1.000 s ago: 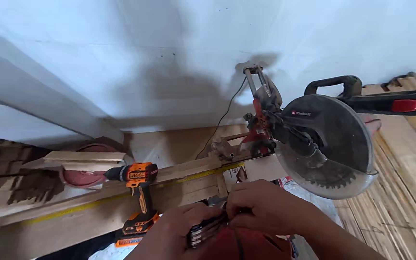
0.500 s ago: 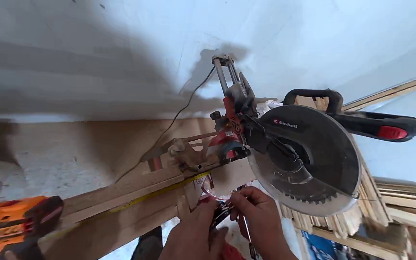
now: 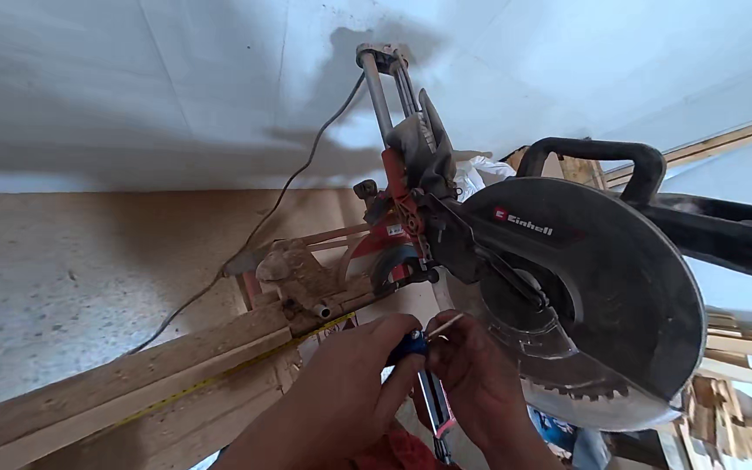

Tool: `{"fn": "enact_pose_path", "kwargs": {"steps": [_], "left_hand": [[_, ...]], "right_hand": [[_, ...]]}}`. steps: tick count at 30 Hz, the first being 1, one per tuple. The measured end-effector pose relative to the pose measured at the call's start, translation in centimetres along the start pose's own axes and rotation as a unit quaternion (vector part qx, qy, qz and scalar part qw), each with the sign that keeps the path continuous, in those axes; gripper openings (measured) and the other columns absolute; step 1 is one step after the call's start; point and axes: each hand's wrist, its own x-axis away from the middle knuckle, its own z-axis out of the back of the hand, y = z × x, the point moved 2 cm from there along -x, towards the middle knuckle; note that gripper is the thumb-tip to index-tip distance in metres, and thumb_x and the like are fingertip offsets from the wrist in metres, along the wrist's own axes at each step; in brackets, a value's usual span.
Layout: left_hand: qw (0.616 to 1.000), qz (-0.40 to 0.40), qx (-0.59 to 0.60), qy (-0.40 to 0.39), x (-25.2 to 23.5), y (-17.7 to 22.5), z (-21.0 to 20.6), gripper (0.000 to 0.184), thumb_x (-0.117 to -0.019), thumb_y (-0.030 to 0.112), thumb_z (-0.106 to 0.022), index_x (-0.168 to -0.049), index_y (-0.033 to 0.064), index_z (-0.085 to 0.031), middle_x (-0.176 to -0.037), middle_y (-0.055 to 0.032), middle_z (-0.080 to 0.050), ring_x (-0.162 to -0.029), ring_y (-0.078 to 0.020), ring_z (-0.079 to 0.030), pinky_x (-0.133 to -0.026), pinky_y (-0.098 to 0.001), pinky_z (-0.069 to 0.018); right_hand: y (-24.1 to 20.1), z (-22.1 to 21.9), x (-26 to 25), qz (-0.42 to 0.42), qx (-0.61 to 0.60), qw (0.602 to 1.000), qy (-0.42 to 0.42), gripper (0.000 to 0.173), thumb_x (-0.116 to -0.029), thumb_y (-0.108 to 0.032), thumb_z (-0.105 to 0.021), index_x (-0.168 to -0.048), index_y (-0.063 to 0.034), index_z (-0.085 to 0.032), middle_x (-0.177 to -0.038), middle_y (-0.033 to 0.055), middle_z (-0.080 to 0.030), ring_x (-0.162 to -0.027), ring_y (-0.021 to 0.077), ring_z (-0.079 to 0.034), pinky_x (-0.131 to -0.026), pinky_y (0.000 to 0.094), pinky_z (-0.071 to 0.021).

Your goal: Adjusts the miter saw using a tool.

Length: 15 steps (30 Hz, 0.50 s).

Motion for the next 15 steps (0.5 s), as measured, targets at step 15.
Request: {"fn": "enact_pose_path", "kwargs": {"steps": [15], "left_hand": [[0.993,0.053,0.087,0.058,-5.6,0.1,-2.2,0.015,-0.0987,0.034,-0.056,-0.099,0.0236,-0.067,-0.073,0.0137,-0.061,-0.06,0.0013,-0.058,-0.05,-0.0211,-0.0513]], "right_hand": [[1.0,-2.1,-2.9,0.026,-0.019,0.974,0.225,0.024,-0.1084,-0.022,-0.051,-0.11,-0.0034,-0.066,-0.097,0.014,-0.067,-0.087,0.0193,-0.067,-0.083,0.0378,-0.0591]]}}
